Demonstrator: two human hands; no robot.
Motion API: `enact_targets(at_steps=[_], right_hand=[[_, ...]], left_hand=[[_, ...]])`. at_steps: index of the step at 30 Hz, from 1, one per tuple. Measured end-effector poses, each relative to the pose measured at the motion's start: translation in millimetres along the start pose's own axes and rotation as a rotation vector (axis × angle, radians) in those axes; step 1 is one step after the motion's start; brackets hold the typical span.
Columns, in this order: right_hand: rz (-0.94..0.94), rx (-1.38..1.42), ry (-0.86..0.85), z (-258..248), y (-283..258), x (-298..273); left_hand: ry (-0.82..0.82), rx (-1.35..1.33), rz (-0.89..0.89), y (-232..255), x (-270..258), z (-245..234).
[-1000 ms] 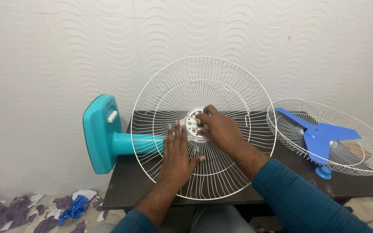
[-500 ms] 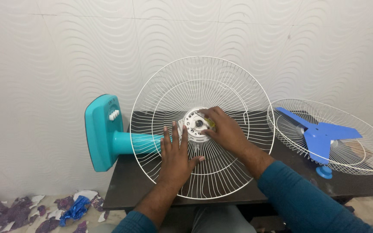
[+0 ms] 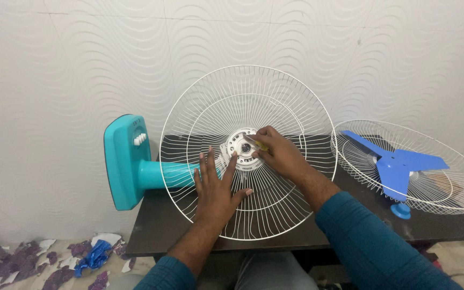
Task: The person disassembles a table fan by first removing the front grille, then unscrewing the central nut to detach the fan blades, and finally unscrewing the rear grille from the motor housing. The components are placed on the table.
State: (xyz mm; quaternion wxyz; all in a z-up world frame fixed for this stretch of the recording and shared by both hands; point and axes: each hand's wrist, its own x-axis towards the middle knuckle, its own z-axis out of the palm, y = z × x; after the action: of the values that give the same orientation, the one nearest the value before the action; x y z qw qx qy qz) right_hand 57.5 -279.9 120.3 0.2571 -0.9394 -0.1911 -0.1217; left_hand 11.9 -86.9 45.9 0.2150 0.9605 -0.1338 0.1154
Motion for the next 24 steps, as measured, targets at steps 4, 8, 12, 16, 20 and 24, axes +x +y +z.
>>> enact_targets(at_steps=[4, 8, 12, 16, 20, 24], right_hand=[[-0.06, -0.159, -0.074, -8.5, -4.2, 11.5], [-0.138, -0.274, -0.136, -18.3, -2.0, 19.8], [-0.111, -0.168, -0.192, -23.6, 5.1, 32.7], [-0.072, -0.046, 0.001, -13.5, 9.6, 28.3], [-0.035, 0.004, 0.102, 6.1, 6.2, 2.4], [-0.059, -0.066, 0.118, 14.7, -1.4, -9.7]], left_hand=[[0.022, -0.022, 0.005, 0.0, -1.8, -2.8], [0.031, 0.013, 0.038, -0.8, 0.3, 1.8], [0.068, 0.03, 0.083, -2.1, 2.5, 5.7], [0.114, 0.005, 0.128, -4.0, 1.9, 8.0], [0.164, -0.02, 0.18, -8.5, 1.0, 14.1], [0.098, -0.007, 0.151, -13.3, 7.4, 21.0]])
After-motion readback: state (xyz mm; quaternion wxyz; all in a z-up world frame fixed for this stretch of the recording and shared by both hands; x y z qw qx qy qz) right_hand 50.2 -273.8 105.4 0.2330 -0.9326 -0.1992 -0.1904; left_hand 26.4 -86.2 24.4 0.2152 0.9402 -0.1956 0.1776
